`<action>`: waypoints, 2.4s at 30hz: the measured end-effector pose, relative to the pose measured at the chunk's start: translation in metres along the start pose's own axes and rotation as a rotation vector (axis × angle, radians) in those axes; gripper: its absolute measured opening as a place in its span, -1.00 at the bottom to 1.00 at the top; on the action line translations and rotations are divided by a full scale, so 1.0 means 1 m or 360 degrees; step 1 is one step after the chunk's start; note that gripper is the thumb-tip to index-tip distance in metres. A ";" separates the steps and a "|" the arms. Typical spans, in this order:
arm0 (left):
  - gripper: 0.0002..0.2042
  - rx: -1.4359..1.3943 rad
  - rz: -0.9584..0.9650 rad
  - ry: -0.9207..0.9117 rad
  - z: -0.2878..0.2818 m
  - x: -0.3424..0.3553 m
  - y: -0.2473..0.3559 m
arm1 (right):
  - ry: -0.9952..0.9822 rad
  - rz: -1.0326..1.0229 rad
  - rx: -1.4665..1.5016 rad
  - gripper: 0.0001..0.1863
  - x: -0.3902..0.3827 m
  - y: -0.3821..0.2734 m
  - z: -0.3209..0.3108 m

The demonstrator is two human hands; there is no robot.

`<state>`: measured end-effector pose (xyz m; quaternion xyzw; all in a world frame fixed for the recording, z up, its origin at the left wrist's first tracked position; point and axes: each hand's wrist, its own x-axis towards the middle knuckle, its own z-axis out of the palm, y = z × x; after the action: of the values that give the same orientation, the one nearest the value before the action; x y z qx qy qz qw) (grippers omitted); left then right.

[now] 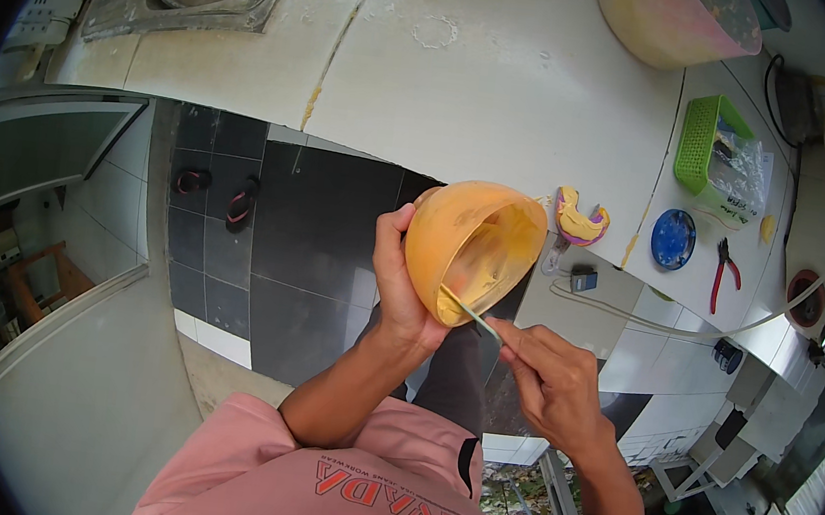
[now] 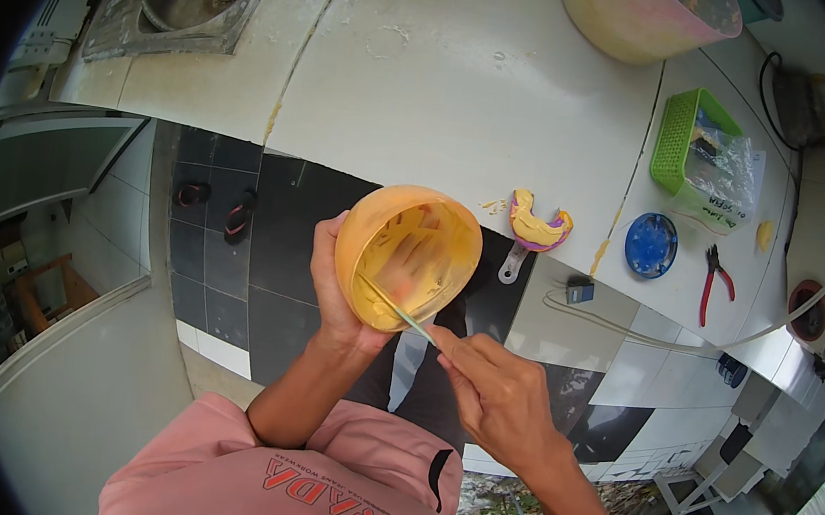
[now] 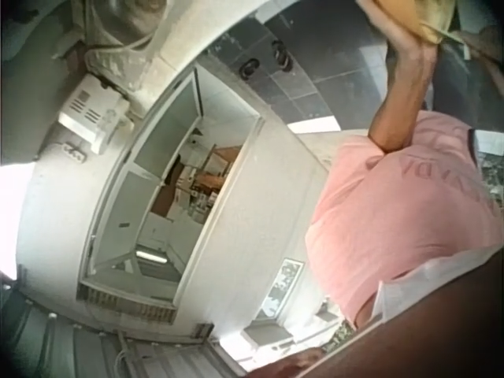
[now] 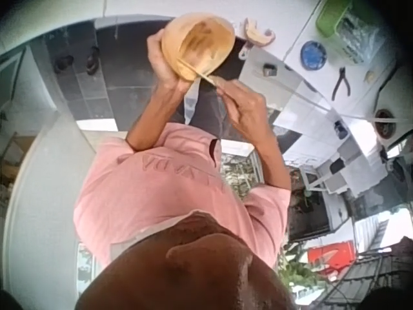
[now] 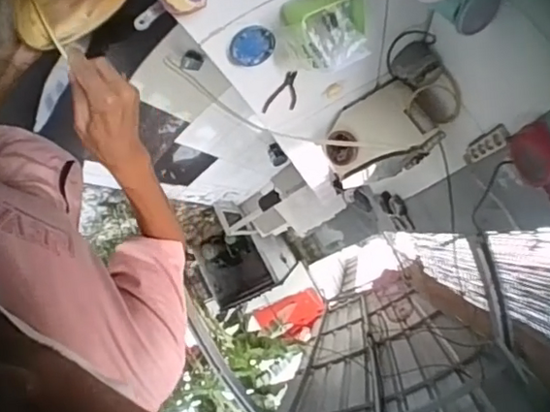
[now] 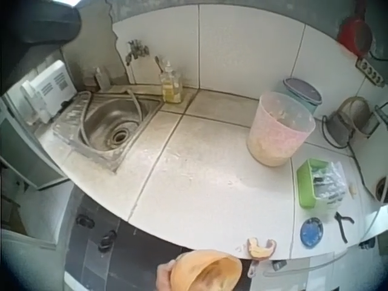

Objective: Making a dental impression by trimming a small component with pliers and mixing material in a bowl.

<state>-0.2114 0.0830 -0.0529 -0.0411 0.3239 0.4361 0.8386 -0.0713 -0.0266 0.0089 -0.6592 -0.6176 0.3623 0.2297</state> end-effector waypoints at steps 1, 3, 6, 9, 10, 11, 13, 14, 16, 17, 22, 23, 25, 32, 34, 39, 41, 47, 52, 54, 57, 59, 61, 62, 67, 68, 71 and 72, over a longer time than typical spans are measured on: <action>-0.62 0.0090 0.0140 0.0043 0.000 0.002 -0.001 | 0.0024 0.0083 0.0424 -0.64 -0.002 0.000 0.007; -0.62 0.0137 0.0231 0.0144 0.004 0.000 0.005 | -0.0052 0.0460 0.1031 -0.67 -0.005 -0.008 0.015; -0.60 0.0237 0.0307 0.0158 -0.002 -0.002 0.010 | 0.0031 0.0796 0.1813 -0.68 -0.008 -0.017 0.021; -0.59 0.0136 0.0239 0.0164 -0.003 -0.003 0.011 | 0.0387 0.0674 0.1785 -0.69 -0.005 -0.019 0.038; -0.59 0.0133 0.0255 0.0212 0.000 -0.003 0.011 | 0.0648 0.0369 0.1169 -0.69 0.002 -0.017 0.046; -0.59 0.0127 0.0266 0.0263 0.003 -0.005 0.009 | 0.0874 0.0072 0.0537 -0.67 0.006 -0.017 0.053; -0.60 0.0102 0.0300 0.0241 0.014 -0.001 0.007 | 0.0894 0.0121 0.0360 -0.61 0.009 -0.025 0.060; -0.60 0.0073 0.0340 0.0216 0.019 0.003 0.006 | 0.0890 0.0140 0.0297 -0.60 0.004 -0.024 0.067; -0.59 0.0056 0.0398 0.0147 0.023 0.015 0.007 | 0.0880 0.0181 0.0196 -0.56 -0.014 -0.022 0.073; -0.58 0.0035 0.0446 0.0074 0.023 0.021 0.009 | 0.0873 0.0172 0.0202 -0.56 -0.025 -0.020 0.067; -0.52 0.0125 0.0285 -0.0526 0.029 0.032 0.016 | 0.0876 0.0355 0.0261 -0.63 -0.032 -0.025 0.024; -0.52 0.0125 0.0286 -0.0528 0.029 0.032 0.016 | 0.0876 0.0353 0.0261 -0.63 -0.026 -0.026 0.015; -0.47 0.0066 0.0270 -0.0796 0.030 0.034 0.016 | 0.0773 0.0298 0.0188 -0.66 -0.008 -0.025 -0.002; -0.44 0.0262 0.0223 -0.0651 0.025 0.027 0.022 | 0.0334 0.0329 0.0365 -0.67 0.012 -0.020 -0.012; -0.43 0.0275 0.0218 -0.0566 0.025 0.029 0.021 | 0.0143 0.0506 0.0985 -0.69 0.013 -0.021 -0.009; -0.44 -0.0297 -0.0008 -0.0938 -0.010 0.046 0.031 | 0.0192 0.0833 0.1776 -0.71 -0.002 -0.016 -0.001; -0.46 -0.0358 -0.0064 -0.0952 0.002 0.055 0.035 | 0.0346 0.0742 0.1835 -0.71 -0.012 -0.012 0.005; -0.39 -0.0515 -0.0448 -0.0530 0.030 0.079 0.027 | 0.0662 0.0739 0.1753 -0.68 -0.046 0.004 -0.007; -0.43 -0.0685 -0.0671 -0.0256 0.036 0.085 0.033 | 0.0945 0.0741 0.1600 -0.66 -0.061 0.015 -0.026; -0.42 -0.0621 -0.0668 -0.0238 0.032 0.083 0.035 | 0.0984 0.0752 0.1557 -0.65 -0.066 0.021 -0.034; -0.41 -0.0577 -0.0663 -0.0042 0.035 0.066 0.028 | 0.0987 0.0783 0.1561 -0.65 -0.074 0.028 -0.048; -0.43 -0.0470 -0.0470 0.0162 0.029 0.035 0.021 | 0.0994 0.0764 0.1525 -0.65 -0.073 0.031 -0.056; -0.58 0.0063 -0.0204 0.0153 -0.016 0.011 0.000 | 0.1091 0.0735 0.1388 -0.65 -0.077 0.035 -0.063; -0.65 0.0416 -0.0096 0.0312 -0.016 -0.004 -0.021 | 0.1084 0.0735 0.1388 -0.65 -0.077 0.037 -0.067; -0.68 0.1202 -0.0065 0.0108 -0.018 0.005 -0.111 | 0.1002 0.0855 0.1283 -0.68 -0.074 0.048 -0.089; -0.68 0.1192 -0.0054 0.0113 -0.020 0.008 -0.115 | 0.0990 0.0848 0.1279 -0.68 -0.074 0.049 -0.093; -0.74 0.1330 0.0188 0.0056 -0.023 0.019 -0.120 | 0.0926 0.0834 0.1159 -0.69 -0.075 0.049 -0.105; -0.76 0.1418 0.0274 0.0069 -0.024 0.020 -0.119 | 0.0897 0.0849 0.1118 -0.69 -0.076 0.050 -0.111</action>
<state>-0.1248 0.0151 -0.1085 0.3416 0.4997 0.3215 0.7282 0.0477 -0.0919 0.0560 -0.7486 -0.1837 0.4020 0.4941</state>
